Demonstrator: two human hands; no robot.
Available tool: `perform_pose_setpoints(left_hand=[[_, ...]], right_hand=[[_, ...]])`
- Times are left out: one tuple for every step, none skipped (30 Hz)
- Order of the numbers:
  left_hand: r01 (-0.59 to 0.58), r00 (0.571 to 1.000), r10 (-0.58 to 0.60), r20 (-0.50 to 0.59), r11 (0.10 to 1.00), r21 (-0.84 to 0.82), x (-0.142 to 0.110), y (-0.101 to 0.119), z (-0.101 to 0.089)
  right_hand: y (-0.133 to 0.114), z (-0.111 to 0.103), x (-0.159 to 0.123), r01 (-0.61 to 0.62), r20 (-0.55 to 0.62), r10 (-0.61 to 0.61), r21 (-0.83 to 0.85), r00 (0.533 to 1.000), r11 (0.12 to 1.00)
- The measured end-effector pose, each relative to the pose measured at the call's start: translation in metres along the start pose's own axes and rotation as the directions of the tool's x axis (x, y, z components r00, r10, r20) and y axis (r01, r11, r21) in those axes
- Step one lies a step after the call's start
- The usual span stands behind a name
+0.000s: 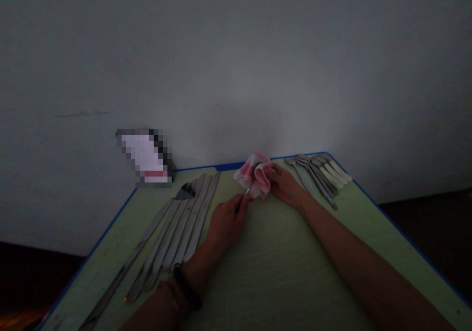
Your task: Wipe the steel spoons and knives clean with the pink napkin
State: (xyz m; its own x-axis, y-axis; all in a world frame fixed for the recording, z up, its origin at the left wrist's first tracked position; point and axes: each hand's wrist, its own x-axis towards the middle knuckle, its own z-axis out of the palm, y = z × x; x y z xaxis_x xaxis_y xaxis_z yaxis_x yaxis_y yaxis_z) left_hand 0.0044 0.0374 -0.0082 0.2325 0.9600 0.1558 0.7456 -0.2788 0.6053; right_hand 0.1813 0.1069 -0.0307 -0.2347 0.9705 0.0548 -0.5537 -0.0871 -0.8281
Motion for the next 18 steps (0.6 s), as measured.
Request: perform_pose_setpoints(left_hand=[[-0.011,1.000,0.011,0.008,1.000,0.004,-0.0003,-0.0004,0.0003],[-0.021,1.000,0.021,0.013,1.000,0.008,-0.0005,-0.0007,0.0006],[-0.032,0.999,0.032,0.017,0.999,0.013,-0.0007,-0.0010,0.0008],[-0.041,0.999,0.041,0.021,0.999,0.018,-0.0008,-0.0012,0.0009],[-0.049,0.999,0.048,0.025,0.999,0.020,-0.0009,-0.0013,0.0010],[-0.054,0.998,0.054,0.028,0.998,0.018,-0.0009,-0.0015,0.0010],[-0.056,0.998,0.055,0.028,0.998,0.016,-0.0008,-0.0016,0.0010],[-0.056,0.998,0.055,0.025,0.998,0.015,-0.0008,-0.0019,0.0010],[-0.056,0.998,0.056,0.025,0.998,0.016,-0.0007,-0.0021,0.0011],[-0.057,0.998,0.057,0.023,0.998,0.018,-0.0006,-0.0023,0.0013],[-0.059,0.998,0.059,0.023,0.998,0.023,-0.0006,-0.0026,0.0015],[-0.062,0.998,0.061,0.027,0.998,0.028,-0.0006,-0.0028,0.0017],[-0.065,0.997,0.064,0.031,0.997,0.031,-0.0005,-0.0029,0.0018],[-0.069,0.997,0.068,0.035,0.997,0.033,-0.0005,-0.0030,0.0020],[-0.071,0.997,0.070,0.038,0.997,0.036,-0.0005,-0.0030,0.0021],[-0.070,0.997,0.069,0.043,0.997,0.041,-0.0005,-0.0029,0.0021],[-0.068,0.997,0.066,0.047,0.997,0.046,-0.0005,-0.0028,0.0022],[-0.065,0.997,0.063,0.054,0.996,0.052,-0.0005,-0.0026,0.0021]], right_hand=[[-0.0006,0.0006,-0.0013,-0.011,0.014,0.011,-0.013,1.000,1.000],[-0.0010,0.0010,-0.0023,-0.028,0.033,0.030,-0.034,0.999,0.999],[-0.0012,0.0014,-0.0030,-0.047,0.047,0.050,-0.058,0.998,0.997],[-0.0013,0.0017,-0.0036,-0.067,0.057,0.071,-0.081,0.996,0.994],[-0.0013,0.0021,-0.0040,-0.082,0.062,0.088,-0.098,0.994,0.992],[-0.0015,0.0027,-0.0043,-0.090,0.066,0.097,-0.104,0.993,0.991],[-0.0017,0.0035,-0.0046,-0.092,0.073,0.100,-0.100,0.992,0.991],[-0.0022,0.0044,-0.0050,-0.091,0.082,0.098,-0.090,0.992,0.992],[-0.0027,0.0053,-0.0054,-0.091,0.095,0.098,-0.077,0.991,0.993],[-0.0033,0.0061,-0.0059,-0.094,0.110,0.100,-0.064,0.989,0.994],[-0.0039,0.0068,-0.0064,-0.098,0.118,0.104,-0.053,0.988,0.994],[-0.0044,0.0072,-0.0069,-0.104,0.120,0.108,-0.042,0.987,0.994],[-0.0048,0.0073,-0.0073,-0.110,0.114,0.113,-0.033,0.987,0.993],[-0.0050,0.0072,-0.0076,-0.114,0.107,0.117,-0.028,0.987,0.993],[-0.0051,0.0069,-0.0078,-0.116,0.098,0.118,-0.026,0.988,0.993],[-0.0051,0.0064,-0.0079,-0.116,0.090,0.118,-0.025,0.989,0.993],[-0.0050,0.0058,-0.0079,-0.116,0.086,0.118,-0.026,0.989,0.993],[-0.0048,0.0052,-0.0077,-0.118,0.088,0.120,-0.030,0.989,0.993]])
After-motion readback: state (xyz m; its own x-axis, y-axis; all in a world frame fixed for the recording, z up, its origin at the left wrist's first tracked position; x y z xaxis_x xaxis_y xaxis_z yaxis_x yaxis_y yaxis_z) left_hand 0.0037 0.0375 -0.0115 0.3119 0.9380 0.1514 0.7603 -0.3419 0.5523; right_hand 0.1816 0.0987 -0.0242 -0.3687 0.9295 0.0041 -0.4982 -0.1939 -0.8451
